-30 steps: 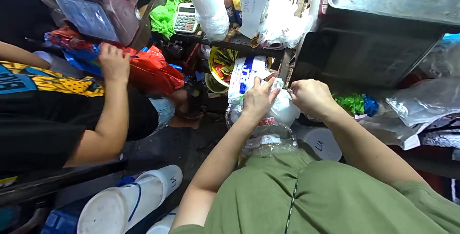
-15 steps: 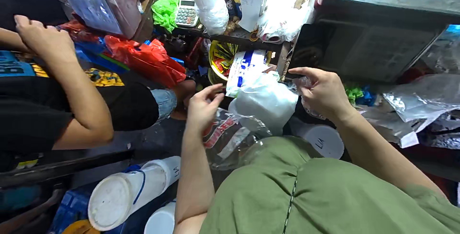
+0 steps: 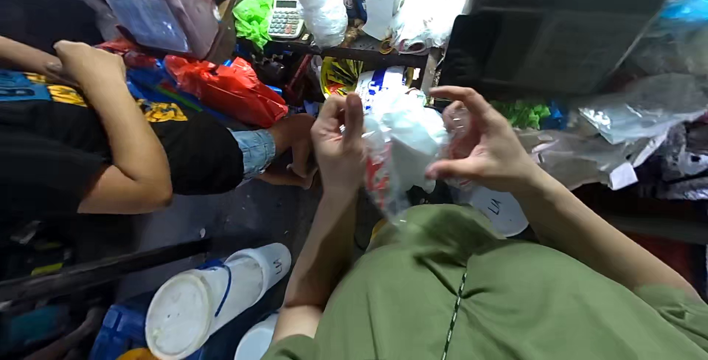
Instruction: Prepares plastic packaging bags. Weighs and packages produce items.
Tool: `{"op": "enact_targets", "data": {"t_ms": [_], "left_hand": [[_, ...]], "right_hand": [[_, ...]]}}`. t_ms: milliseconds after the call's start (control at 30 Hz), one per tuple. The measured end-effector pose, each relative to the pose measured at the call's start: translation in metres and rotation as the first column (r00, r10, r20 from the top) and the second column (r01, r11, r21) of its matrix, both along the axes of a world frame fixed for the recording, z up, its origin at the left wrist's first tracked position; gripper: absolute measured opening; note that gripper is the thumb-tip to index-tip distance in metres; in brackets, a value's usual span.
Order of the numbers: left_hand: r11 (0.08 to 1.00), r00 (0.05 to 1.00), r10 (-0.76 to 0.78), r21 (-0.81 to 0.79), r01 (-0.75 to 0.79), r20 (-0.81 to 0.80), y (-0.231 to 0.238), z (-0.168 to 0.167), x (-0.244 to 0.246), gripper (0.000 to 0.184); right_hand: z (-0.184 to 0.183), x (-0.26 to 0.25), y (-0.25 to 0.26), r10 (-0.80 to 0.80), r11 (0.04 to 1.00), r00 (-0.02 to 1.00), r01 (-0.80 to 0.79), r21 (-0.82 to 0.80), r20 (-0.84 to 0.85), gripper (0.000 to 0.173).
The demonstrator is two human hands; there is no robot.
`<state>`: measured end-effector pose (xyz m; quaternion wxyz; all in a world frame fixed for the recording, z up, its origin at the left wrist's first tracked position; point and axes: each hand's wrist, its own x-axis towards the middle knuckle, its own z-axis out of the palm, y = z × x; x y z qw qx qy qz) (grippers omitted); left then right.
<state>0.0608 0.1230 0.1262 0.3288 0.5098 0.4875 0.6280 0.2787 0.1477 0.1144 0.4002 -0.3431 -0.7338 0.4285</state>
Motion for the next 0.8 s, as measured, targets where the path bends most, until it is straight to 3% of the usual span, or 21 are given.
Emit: {"op": "enact_targets", "data": {"t_ms": [33,67,133,167,233,267,300,367,433,533,667,800], "left_hand": [[0.989,0.966,-0.146,0.054,0.138,0.212,0.006,0.004,0.015,0.026],[0.959,0.893,-0.283,0.111,0.260,0.350,0.011,0.006,0.027,0.028],[0.870,0.787,-0.492,0.251,0.425,0.373,0.022,-0.003,0.039,0.027],[0.834,0.802,-0.538,0.300,0.463,0.260,0.028,-0.012,0.036,0.024],[0.865,0.896,-0.429,0.233,0.444,-0.117,0.042,-0.037,0.025,0.034],[0.915,0.886,-0.330,0.118,0.385,-0.326,0.047,-0.056,0.020,0.048],[0.951,0.815,-0.268,-0.009,0.308,-0.514,0.052,-0.079,0.017,0.067],[0.975,0.645,-0.217,-0.125,0.186,-0.732,0.061,-0.135,0.014,0.100],[0.992,0.583,-0.081,-0.007,0.127,-0.808,0.071,-0.188,0.011,0.117],[0.976,0.582,0.064,0.174,0.135,-0.811,0.082,-0.228,0.013,0.122],[0.962,0.599,0.076,0.216,0.165,-0.797,0.086,-0.245,0.020,0.126],[0.976,0.581,0.040,0.157,0.153,-0.813,0.086,-0.245,0.024,0.135]], "right_hand": [[0.001,-0.009,-0.007,0.036,0.999,0.999,-0.037,0.022,0.021,0.093],[0.000,-0.016,-0.013,0.033,0.998,0.999,-0.035,0.047,0.035,0.083],[0.000,-0.014,-0.022,-0.046,0.999,0.999,0.046,0.018,0.006,0.047],[0.002,-0.004,-0.029,-0.132,0.991,0.991,0.132,-0.008,-0.014,0.035],[0.010,0.024,-0.050,-0.389,0.920,0.921,0.389,-0.038,0.008,0.026],[0.014,0.037,-0.065,-0.518,0.853,0.851,0.521,-0.019,0.088,0.024],[0.017,0.044,-0.082,-0.616,0.780,0.766,0.626,0.007,0.186,0.022],[0.014,0.046,-0.115,-0.689,0.693,0.656,0.721,0.016,0.308,0.040],[0.001,0.033,-0.143,-0.686,0.664,0.629,0.747,-0.041,0.366,0.064],[-0.026,0.016,-0.182,-0.637,0.613,0.589,0.778,-0.137,0.498,0.065],[-0.045,0.017,-0.238,-0.641,0.475,0.460,0.867,-0.153,0.614,0.057],[-0.044,0.024,-0.293,-0.610,0.411,0.418,0.893,-0.183,0.674,0.056]]}}
